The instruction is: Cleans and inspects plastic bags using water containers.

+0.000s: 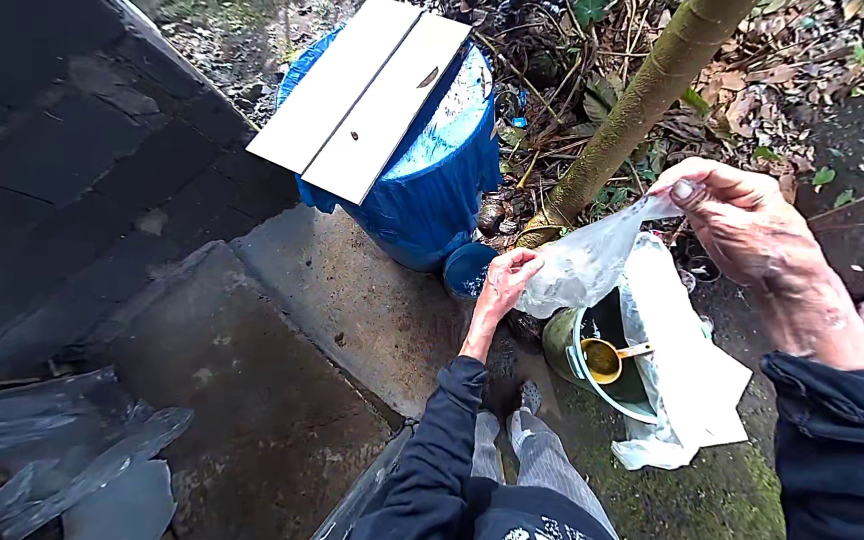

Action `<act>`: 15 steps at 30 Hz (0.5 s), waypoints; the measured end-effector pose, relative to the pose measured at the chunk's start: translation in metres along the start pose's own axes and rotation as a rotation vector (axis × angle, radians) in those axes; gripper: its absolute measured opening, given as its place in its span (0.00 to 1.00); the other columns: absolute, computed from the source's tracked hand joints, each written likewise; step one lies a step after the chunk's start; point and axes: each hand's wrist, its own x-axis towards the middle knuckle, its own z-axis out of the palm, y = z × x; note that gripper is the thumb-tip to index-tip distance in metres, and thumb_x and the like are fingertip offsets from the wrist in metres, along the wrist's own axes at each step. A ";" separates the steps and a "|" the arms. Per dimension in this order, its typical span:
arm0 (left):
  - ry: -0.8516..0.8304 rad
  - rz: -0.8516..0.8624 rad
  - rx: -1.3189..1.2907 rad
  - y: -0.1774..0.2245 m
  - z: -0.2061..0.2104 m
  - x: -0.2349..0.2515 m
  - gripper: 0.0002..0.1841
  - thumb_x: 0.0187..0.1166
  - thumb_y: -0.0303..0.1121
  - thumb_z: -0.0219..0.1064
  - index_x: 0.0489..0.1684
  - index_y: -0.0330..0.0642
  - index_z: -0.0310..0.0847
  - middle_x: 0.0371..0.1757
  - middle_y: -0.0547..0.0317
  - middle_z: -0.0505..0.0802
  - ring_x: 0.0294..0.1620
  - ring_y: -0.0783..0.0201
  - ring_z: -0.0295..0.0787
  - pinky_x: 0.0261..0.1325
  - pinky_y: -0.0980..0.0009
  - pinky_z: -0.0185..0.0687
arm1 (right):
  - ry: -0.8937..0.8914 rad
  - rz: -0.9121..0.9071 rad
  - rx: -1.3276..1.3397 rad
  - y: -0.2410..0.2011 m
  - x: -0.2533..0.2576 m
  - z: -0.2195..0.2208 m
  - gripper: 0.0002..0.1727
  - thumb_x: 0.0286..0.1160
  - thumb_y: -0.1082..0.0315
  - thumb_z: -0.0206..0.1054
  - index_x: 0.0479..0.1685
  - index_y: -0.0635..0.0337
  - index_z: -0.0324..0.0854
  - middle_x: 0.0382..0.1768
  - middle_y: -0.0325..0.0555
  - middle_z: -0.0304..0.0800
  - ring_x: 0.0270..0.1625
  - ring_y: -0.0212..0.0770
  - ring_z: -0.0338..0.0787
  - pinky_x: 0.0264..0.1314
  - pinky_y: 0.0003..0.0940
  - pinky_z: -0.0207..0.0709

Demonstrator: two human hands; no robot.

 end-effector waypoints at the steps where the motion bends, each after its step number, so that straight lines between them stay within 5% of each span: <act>1: 0.009 -0.004 -0.021 0.002 -0.003 -0.002 0.10 0.85 0.37 0.67 0.48 0.40 0.89 0.40 0.56 0.94 0.41 0.64 0.91 0.50 0.63 0.89 | 0.074 0.046 0.000 0.003 -0.004 0.000 0.11 0.89 0.68 0.59 0.56 0.51 0.87 0.50 0.33 0.91 0.51 0.28 0.89 0.58 0.25 0.84; 4: 0.016 -0.019 -0.125 0.012 -0.014 -0.005 0.10 0.87 0.37 0.64 0.51 0.41 0.88 0.41 0.55 0.93 0.40 0.63 0.89 0.48 0.63 0.88 | 0.264 0.220 -0.068 0.024 -0.015 -0.007 0.18 0.90 0.59 0.60 0.75 0.40 0.78 0.57 0.33 0.89 0.51 0.28 0.89 0.53 0.27 0.84; 6: 0.023 -0.029 -0.197 0.019 -0.018 -0.004 0.11 0.88 0.37 0.64 0.53 0.41 0.87 0.42 0.55 0.92 0.41 0.62 0.89 0.49 0.62 0.88 | 0.371 0.333 -0.117 0.053 -0.031 -0.010 0.29 0.86 0.49 0.64 0.85 0.37 0.65 0.75 0.40 0.79 0.66 0.41 0.86 0.62 0.44 0.85; 10: 0.051 -0.021 -0.221 0.028 -0.023 0.000 0.11 0.88 0.38 0.64 0.54 0.42 0.87 0.44 0.54 0.92 0.43 0.61 0.89 0.49 0.61 0.88 | 0.758 0.411 -0.232 0.081 -0.048 0.033 0.31 0.85 0.41 0.60 0.73 0.55 0.73 0.59 0.48 0.86 0.54 0.42 0.90 0.57 0.46 0.87; 12: 0.056 -0.024 -0.219 0.033 -0.025 0.002 0.11 0.88 0.37 0.63 0.53 0.41 0.87 0.43 0.53 0.92 0.43 0.60 0.89 0.49 0.61 0.88 | 0.726 0.415 -0.130 0.088 -0.059 0.072 0.31 0.82 0.45 0.65 0.73 0.61 0.72 0.59 0.51 0.85 0.56 0.42 0.88 0.59 0.44 0.85; 15: 0.014 -0.033 -0.216 0.039 -0.025 -0.001 0.11 0.89 0.37 0.62 0.54 0.40 0.86 0.44 0.52 0.91 0.43 0.61 0.88 0.50 0.61 0.88 | 0.482 0.429 0.011 0.122 -0.061 0.119 0.43 0.68 0.48 0.79 0.85 0.51 0.68 0.78 0.50 0.76 0.71 0.45 0.84 0.67 0.47 0.84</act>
